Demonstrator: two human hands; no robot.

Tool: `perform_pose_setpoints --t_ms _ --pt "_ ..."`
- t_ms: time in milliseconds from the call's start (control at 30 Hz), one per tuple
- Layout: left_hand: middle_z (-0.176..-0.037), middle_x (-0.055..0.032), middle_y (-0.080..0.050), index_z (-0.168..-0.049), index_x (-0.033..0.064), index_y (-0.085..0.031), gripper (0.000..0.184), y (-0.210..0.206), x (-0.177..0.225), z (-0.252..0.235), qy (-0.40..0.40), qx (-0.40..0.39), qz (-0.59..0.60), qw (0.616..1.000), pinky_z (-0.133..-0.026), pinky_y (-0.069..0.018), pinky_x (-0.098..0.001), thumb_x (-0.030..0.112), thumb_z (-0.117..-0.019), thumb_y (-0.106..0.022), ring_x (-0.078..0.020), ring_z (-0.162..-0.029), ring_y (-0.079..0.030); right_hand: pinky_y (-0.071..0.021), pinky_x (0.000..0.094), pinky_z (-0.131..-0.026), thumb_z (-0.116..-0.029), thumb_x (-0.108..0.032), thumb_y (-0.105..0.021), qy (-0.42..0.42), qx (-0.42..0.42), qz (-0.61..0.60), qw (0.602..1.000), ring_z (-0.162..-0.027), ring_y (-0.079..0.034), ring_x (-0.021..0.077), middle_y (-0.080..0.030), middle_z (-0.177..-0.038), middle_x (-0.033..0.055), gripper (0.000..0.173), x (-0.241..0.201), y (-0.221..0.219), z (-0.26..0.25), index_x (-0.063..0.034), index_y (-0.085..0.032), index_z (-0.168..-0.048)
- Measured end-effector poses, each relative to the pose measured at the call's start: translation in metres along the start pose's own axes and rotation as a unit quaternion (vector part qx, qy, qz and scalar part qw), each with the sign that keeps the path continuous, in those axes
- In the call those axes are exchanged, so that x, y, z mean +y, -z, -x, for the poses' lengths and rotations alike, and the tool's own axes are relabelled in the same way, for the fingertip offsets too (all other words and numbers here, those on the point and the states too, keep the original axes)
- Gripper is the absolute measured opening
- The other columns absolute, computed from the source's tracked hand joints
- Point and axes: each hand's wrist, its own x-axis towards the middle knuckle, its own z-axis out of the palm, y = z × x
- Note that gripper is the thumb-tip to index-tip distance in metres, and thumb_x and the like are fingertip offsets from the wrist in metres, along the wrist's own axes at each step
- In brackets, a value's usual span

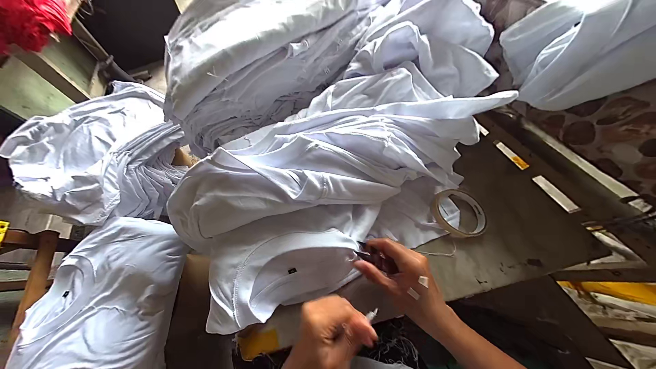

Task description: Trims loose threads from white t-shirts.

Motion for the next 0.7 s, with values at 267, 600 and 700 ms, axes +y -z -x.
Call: perform_pose_setpoints --t_ms 267,600,700 --pt "-0.111 0.006 -0.073 -0.115 0.0004 -0.067 0.051 0.037 0.018 -0.003 0.14 0.248 -0.005 0.959 -0.096 -0.0523 -0.0194 0.045 -0.1054 -0.046 0.0066 -0.107 -0.064 -0.0437 0.0065 -0.063 -0.1041 -0.023 -0.058 0.189 0.072 -0.119 0.972 -0.066 -0.051 -0.0114 -0.054 -0.071 -0.007 0.022 -0.048 0.009 -0.089 -0.0082 -0.057 -0.088" --pt "-0.161 -0.0195 -0.037 -0.16 0.01 -0.031 0.064 0.239 -0.121 0.028 0.374 0.353 -0.099 0.852 -0.113 -0.0349 -0.0617 0.049 -0.1097 -0.031 -0.0362 -0.146 -0.038 -0.0443 0.0717 -0.084 -0.1045 -0.027 -0.055 -0.01 -0.129 0.262 0.957 -0.109 -0.062 0.0518 -0.064 -0.114 0.0306 0.035 -0.016 -0.054 -0.227 0.0039 -0.066 -0.116" --pt "-0.142 -0.0161 -0.055 -0.151 0.0073 -0.042 0.06 0.219 -0.131 0.073 0.451 0.375 0.089 0.805 -0.097 -0.0526 -0.047 0.047 -0.1114 -0.024 -0.0268 -0.121 -0.061 -0.042 0.0739 -0.085 -0.1059 -0.03 -0.052 -0.009 -0.12 0.256 0.959 -0.108 -0.061 0.0544 -0.062 -0.115 0.0339 0.04 -0.014 -0.051 -0.223 0.0073 -0.064 -0.115"
